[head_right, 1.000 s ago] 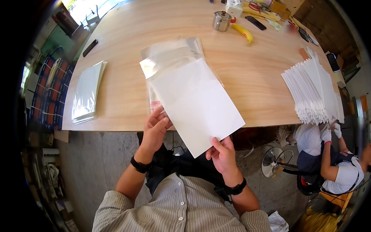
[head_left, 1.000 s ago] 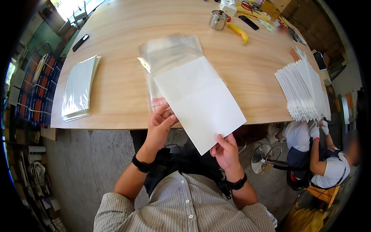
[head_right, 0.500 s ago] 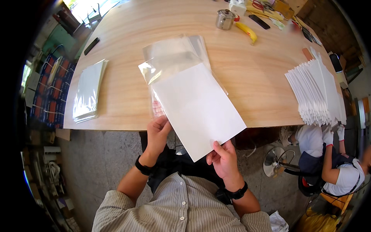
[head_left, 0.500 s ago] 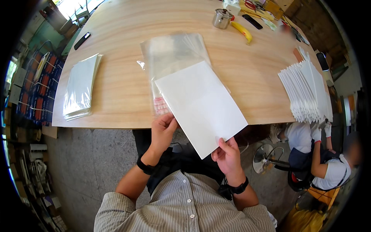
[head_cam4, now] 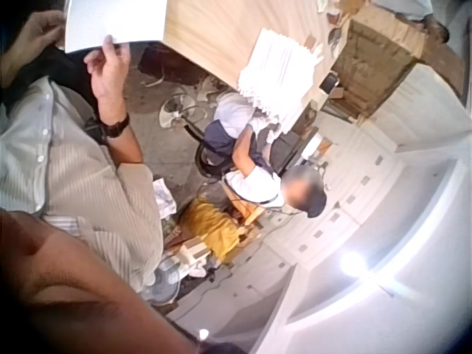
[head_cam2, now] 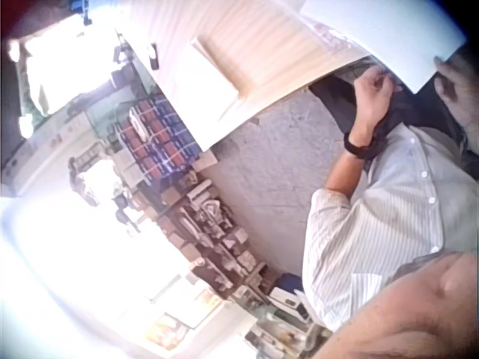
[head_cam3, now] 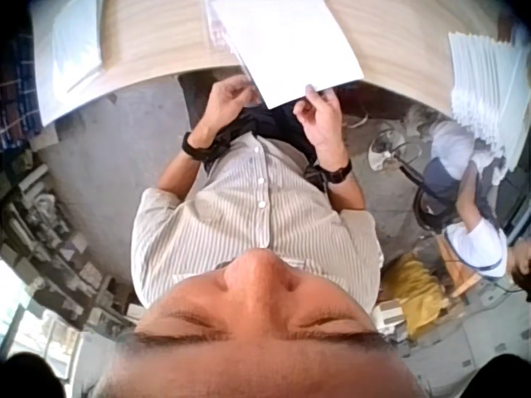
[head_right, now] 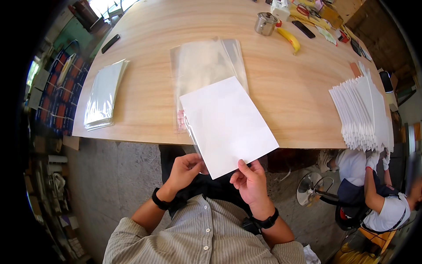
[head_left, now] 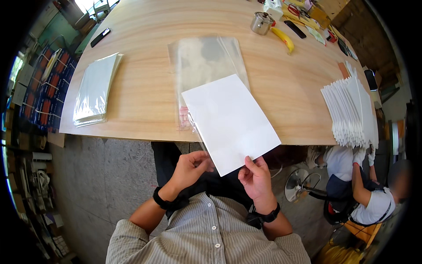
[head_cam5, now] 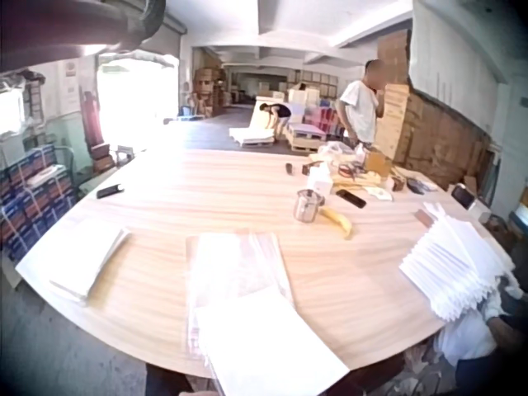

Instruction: The person places individual white boards into plastic bags and seals them by hand, then stacks the filled bags on the table.

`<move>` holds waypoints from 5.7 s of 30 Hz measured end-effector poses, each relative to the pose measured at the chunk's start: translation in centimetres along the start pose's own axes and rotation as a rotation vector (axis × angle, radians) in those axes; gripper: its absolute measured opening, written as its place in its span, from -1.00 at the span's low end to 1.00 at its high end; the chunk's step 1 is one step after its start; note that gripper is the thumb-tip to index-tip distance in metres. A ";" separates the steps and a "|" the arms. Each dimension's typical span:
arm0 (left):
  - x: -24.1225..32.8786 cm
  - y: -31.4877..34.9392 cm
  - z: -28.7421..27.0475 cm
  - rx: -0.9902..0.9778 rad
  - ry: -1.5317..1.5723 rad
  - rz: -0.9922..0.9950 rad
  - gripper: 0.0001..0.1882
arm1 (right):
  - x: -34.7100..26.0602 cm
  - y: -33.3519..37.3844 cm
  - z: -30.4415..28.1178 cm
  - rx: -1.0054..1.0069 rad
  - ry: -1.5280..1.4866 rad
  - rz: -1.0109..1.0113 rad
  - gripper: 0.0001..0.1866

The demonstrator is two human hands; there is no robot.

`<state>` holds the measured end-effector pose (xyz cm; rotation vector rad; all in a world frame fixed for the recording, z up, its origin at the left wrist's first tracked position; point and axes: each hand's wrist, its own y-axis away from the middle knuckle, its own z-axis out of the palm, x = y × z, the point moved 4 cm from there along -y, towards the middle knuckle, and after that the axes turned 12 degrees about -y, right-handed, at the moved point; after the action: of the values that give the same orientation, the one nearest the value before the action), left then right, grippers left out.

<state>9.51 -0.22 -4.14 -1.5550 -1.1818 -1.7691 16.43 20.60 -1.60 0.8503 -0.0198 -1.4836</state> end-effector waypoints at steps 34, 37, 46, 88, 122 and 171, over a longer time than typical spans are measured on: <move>1.9 -1.6 -2.2 0.067 0.081 0.004 -0.75 | 0.7 -6.6 5.5 -0.140 -0.054 0.108 -0.67; 0.6 -2.2 -2.7 0.095 0.164 -0.031 -0.77 | 1.1 -6.6 4.1 -0.187 -0.051 0.212 -0.62; -1.7 -0.9 -2.8 0.136 0.142 -0.110 -0.81 | -5.6 -3.3 -2.2 -0.049 0.950 -0.799 -0.87; 7.0 -11.1 6.8 -0.239 -1.153 0.823 -0.45 | -8.7 -6.1 -0.1 -0.201 1.931 -0.900 -0.92; 7.0 -11.0 6.8 -0.239 -1.092 0.845 -0.47 | -7.8 -4.7 -0.6 -0.290 1.933 -0.945 -0.86; 7.0 -1.0 -4.5 0.069 -1.270 0.726 -0.13 | -14.8 1.7 -8.1 -0.239 1.636 -0.964 -0.69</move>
<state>4.79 -2.40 2.42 -2.6671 -0.8507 -0.1585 19.79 37.07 0.52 1.7503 1.9355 -1.1072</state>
